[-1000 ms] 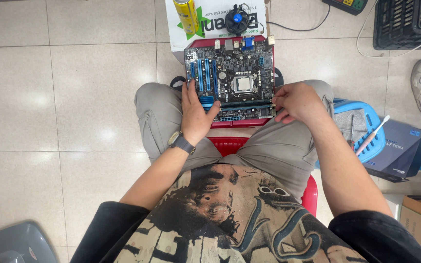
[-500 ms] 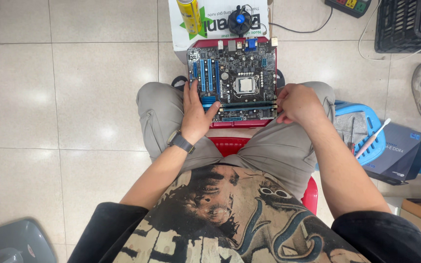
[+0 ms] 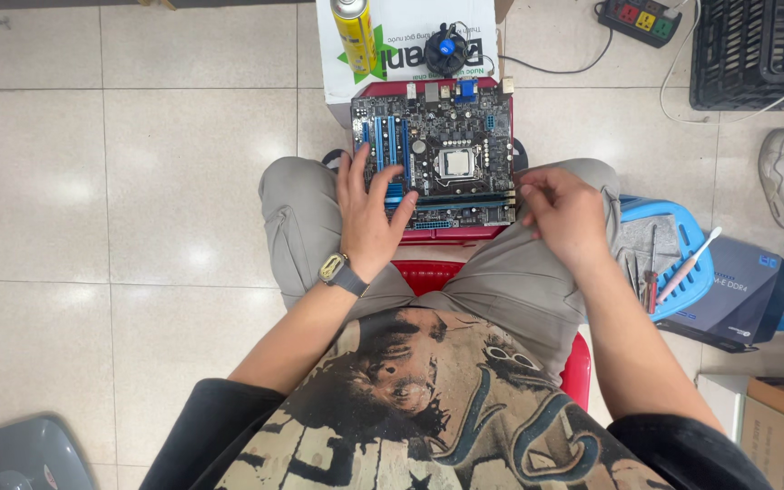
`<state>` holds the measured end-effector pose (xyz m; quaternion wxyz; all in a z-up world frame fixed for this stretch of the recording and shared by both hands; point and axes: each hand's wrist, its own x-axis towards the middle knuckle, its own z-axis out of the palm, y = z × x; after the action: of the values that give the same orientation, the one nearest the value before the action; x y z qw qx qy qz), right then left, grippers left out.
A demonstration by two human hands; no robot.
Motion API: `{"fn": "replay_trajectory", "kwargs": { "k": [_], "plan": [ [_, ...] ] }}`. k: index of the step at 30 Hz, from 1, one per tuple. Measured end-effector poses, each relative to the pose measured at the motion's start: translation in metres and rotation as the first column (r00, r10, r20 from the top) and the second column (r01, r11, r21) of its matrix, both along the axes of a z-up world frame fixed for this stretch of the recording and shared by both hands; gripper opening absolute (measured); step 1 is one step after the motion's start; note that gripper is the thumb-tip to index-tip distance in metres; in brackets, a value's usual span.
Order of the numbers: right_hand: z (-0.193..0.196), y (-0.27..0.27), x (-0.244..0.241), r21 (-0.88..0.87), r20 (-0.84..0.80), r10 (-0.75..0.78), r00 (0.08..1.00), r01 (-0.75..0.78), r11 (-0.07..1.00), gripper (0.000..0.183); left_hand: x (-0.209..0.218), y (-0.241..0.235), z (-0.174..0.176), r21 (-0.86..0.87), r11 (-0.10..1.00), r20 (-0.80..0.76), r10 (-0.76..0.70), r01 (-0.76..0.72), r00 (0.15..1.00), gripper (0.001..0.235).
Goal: The person removes a CPU fan from a motherboard and places it on a nearby box. The person then uses a screwdriver to remove screws from the motherboard and continues to manipulate the components.
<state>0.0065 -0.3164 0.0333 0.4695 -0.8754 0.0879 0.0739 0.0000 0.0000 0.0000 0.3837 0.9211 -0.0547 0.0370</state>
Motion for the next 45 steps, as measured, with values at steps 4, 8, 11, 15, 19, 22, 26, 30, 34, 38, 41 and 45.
{"fn": "replay_trajectory", "kwargs": {
  "k": [4, 8, 11, 15, 19, 22, 26, 30, 34, 38, 41, 45],
  "plan": [
    [-0.024, -0.008, -0.009, -0.302, 0.373, 0.218, 0.902, -0.105, 0.948, 0.013, 0.003, -0.001, -0.01, 0.077, 0.996, 0.176, -0.067, 0.054, 0.982, 0.016],
    [-0.025, -0.007, -0.011, -0.395, 0.326, 0.312, 0.893, -0.171, 0.903, 0.012, 0.0, 0.001, -0.025, 0.173, 0.974, 0.214, -0.183, 0.147, 0.96, 0.014],
    [-0.028, -0.005, -0.01, -0.48, 0.293, 0.354, 0.888, -0.183, 0.858, 0.012, -0.001, 0.002, -0.026, 0.181, 0.97, 0.195, -0.195, 0.16, 0.961, 0.013],
    [-0.04, -0.005, -0.01, -0.57, 0.258, 0.382, 0.887, -0.18, 0.802, 0.012, 0.001, 0.001, -0.028, 0.185, 0.967, 0.189, -0.208, 0.173, 0.96, 0.012],
    [-0.056, -0.005, -0.01, -0.651, 0.265, 0.406, 0.875, -0.148, 0.744, 0.011, 0.003, 0.002, -0.036, 0.168, 0.968, 0.207, -0.219, 0.186, 0.953, 0.013],
    [-0.046, 0.002, -0.016, -0.737, 0.308, 0.453, 0.837, -0.091, 0.669, 0.012, 0.001, 0.002, -0.039, 0.151, 0.97, 0.228, -0.221, 0.189, 0.948, 0.011],
    [-0.044, 0.0, -0.013, -0.687, 0.38, 0.421, 0.824, -0.053, 0.724, 0.01, 0.003, -0.001, -0.026, 0.055, 0.976, 0.269, -0.217, 0.21, 0.938, 0.008],
    [-0.049, -0.003, -0.013, -0.529, 0.445, 0.328, 0.833, -0.051, 0.847, 0.01, 0.004, -0.003, -0.015, -0.068, 0.976, 0.289, -0.179, 0.207, 0.94, 0.008],
    [-0.039, -0.011, 0.002, -0.31, 0.487, 0.204, 0.849, -0.05, 0.949, 0.011, 0.028, -0.008, 0.012, -0.16, 0.966, 0.302, -0.147, 0.202, 0.942, 0.011],
    [-0.004, -0.009, 0.056, -0.071, 0.443, 0.125, 0.888, -0.104, 0.992, 0.009, 0.087, -0.011, 0.037, -0.343, 0.918, 0.208, -0.132, 0.199, 0.969, 0.014],
    [0.022, -0.001, 0.115, 0.081, 0.284, 0.024, 0.959, -0.049, 0.996, 0.005, 0.127, -0.011, 0.062, -0.455, 0.883, 0.183, -0.033, 0.115, 0.982, 0.019],
    [-0.002, -0.005, 0.205, 0.267, 0.025, -0.126, 0.992, 0.115, 0.957, 0.009, 0.163, 0.0, 0.051, -0.486, 0.874, 0.161, 0.098, -0.008, 0.982, 0.031]
  ]
}}
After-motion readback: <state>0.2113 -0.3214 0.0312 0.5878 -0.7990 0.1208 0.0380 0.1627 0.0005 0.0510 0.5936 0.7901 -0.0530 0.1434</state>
